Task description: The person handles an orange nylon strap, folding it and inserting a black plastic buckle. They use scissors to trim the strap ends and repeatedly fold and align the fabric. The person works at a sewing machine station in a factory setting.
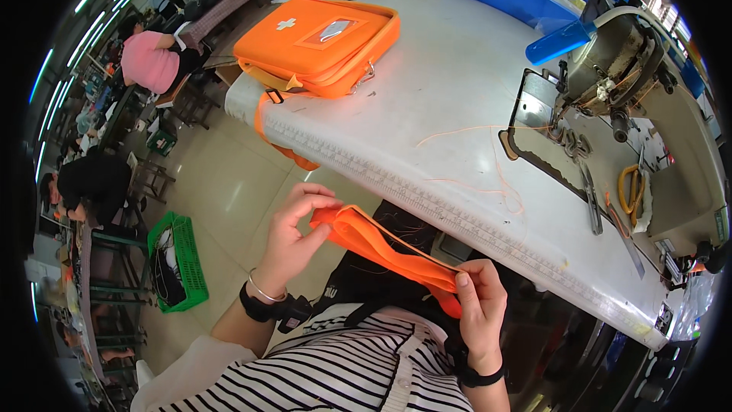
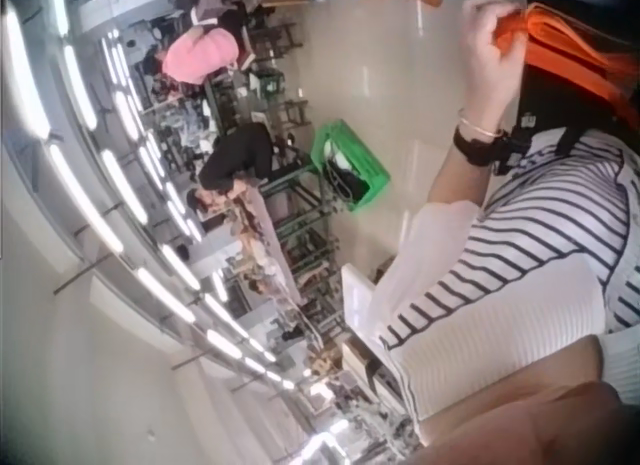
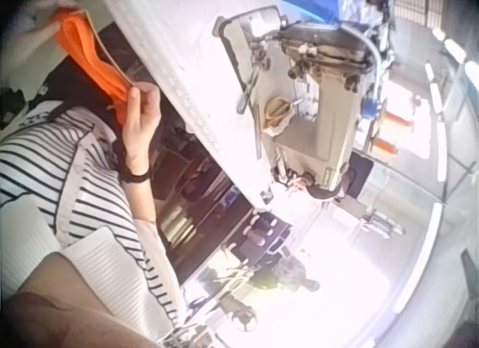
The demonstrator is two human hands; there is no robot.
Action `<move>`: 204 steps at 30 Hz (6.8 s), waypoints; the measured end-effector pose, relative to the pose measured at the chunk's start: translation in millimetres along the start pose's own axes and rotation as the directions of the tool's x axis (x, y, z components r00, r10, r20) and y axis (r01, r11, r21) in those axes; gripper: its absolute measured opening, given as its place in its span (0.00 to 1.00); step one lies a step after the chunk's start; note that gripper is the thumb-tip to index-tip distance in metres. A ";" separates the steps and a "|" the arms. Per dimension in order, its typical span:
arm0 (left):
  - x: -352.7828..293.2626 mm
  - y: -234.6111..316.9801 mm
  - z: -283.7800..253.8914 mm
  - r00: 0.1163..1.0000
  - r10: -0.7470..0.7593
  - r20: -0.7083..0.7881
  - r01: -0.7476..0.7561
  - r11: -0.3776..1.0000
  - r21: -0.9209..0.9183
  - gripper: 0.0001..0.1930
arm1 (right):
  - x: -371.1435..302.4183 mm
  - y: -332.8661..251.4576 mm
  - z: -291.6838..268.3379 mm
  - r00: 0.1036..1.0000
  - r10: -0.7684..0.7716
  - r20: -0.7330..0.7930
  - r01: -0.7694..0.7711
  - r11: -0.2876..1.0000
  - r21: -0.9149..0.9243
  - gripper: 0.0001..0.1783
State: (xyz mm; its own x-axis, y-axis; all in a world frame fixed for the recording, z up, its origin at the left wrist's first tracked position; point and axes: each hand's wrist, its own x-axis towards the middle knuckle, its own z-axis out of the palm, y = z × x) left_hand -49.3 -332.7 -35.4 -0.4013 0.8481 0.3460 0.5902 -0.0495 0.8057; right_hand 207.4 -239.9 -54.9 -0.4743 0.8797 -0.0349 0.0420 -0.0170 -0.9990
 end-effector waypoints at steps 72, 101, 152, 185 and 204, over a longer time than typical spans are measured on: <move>8.0 3.1 33.2 0.935 -0.095 0.341 0.328 -0.126 -0.936 0.24 | 13.8 11.3 4.1 0.817 -0.029 0.576 -0.439 0.616 0.654 0.15; 68.0 78.5 -36.1 0.847 0.196 0.494 -0.009 0.934 -0.356 0.23 | 46.8 -74.4 59.6 0.741 -0.186 0.645 0.246 0.969 -0.002 0.13; 49.5 66.0 -11.5 0.873 0.488 -0.021 -0.487 0.866 -0.118 0.08 | 110.5 -125.1 40.6 0.869 -0.337 0.363 -0.102 0.595 0.798 0.27; 86.8 71.6 -11.9 0.999 0.037 -0.033 -0.037 0.137 -0.990 0.21 | 114.1 -104.7 24.3 0.964 -0.125 0.234 -0.016 0.853 0.521 0.32; 115.9 115.6 -1.4 0.990 0.096 -0.099 -0.133 0.463 -0.876 0.23 | 99.6 -125.1 47.0 0.861 -0.415 0.295 0.342 0.901 0.269 0.07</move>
State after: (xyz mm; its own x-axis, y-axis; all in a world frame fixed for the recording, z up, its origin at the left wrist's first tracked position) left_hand -28.6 -240.9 98.5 -0.4104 0.7828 0.4677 -0.2873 -0.5978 0.7484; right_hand 113.6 -172.4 65.2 -0.6851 0.6242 0.3756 -0.3605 0.1575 -0.9194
